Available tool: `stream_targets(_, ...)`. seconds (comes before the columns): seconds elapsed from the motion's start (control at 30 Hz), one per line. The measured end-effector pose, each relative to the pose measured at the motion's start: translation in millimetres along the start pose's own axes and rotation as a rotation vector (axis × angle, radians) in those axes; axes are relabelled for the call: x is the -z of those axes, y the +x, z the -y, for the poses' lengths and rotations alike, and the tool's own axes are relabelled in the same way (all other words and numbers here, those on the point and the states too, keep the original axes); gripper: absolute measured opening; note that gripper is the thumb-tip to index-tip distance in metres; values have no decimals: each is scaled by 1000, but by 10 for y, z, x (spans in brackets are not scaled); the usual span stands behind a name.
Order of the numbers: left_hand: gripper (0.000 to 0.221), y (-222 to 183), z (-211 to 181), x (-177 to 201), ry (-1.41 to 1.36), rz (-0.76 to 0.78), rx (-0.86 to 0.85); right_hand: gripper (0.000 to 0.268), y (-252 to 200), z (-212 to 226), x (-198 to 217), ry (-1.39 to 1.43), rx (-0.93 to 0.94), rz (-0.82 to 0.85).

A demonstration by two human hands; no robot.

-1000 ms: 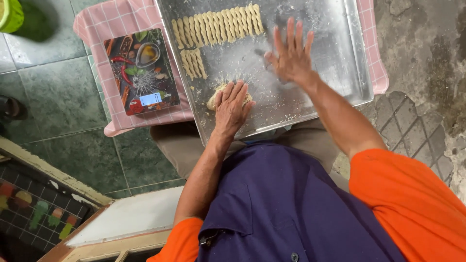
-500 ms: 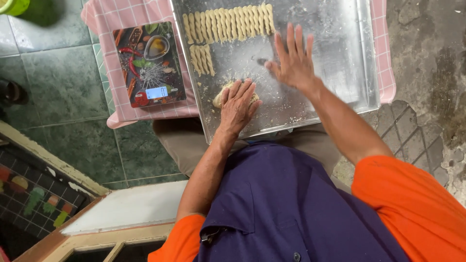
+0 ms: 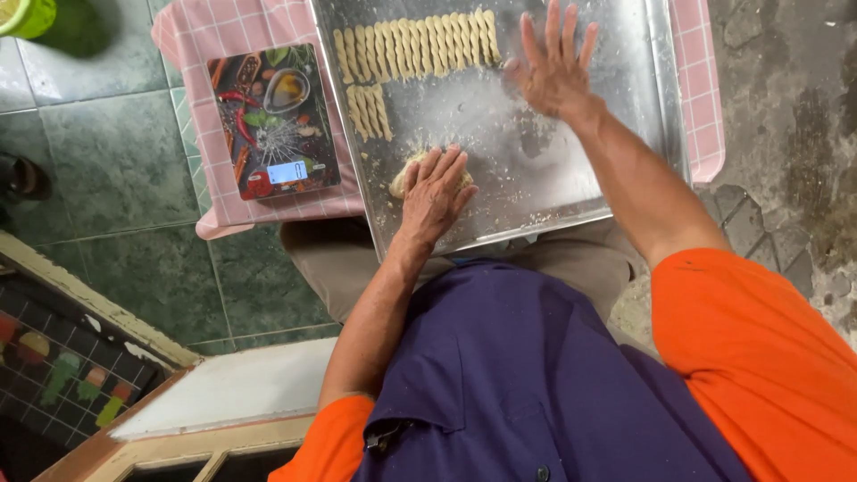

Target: Rolling small pieces of dough into thin strips and twisting them into braided shapes on a metal baking tray.

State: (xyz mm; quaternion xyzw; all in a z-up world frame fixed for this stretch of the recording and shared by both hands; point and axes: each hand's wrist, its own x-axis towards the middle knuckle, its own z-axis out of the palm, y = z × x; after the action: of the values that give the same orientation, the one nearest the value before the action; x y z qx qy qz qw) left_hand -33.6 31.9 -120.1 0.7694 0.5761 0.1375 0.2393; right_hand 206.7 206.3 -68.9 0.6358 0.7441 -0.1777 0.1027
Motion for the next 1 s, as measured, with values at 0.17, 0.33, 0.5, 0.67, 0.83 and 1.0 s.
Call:
stream_targets(0.17,60,57,-58,100,8,68,22,96,308,-87,254,171,60,-304)
stream_targets(0.33,60,55,-53,104,14,56,24,93,261,-37,-111,-53,109,-207)
stream_targets(0.5,59,46,-56,77,20,16,16,97,-463,226,-439,-94,207,-206)
stream_targets(0.67,60,76,-74,129,19,107,46,80,-804,358,-554,8,188,-39)
stream_targets(0.83,50,85,-237,395,72,76,-12,88,20,-100,-429,-74,80,-217)
stream_targets(1.0,50,247,-309,563,40,21,-91,94,339,-147,146,169,-14,-166)
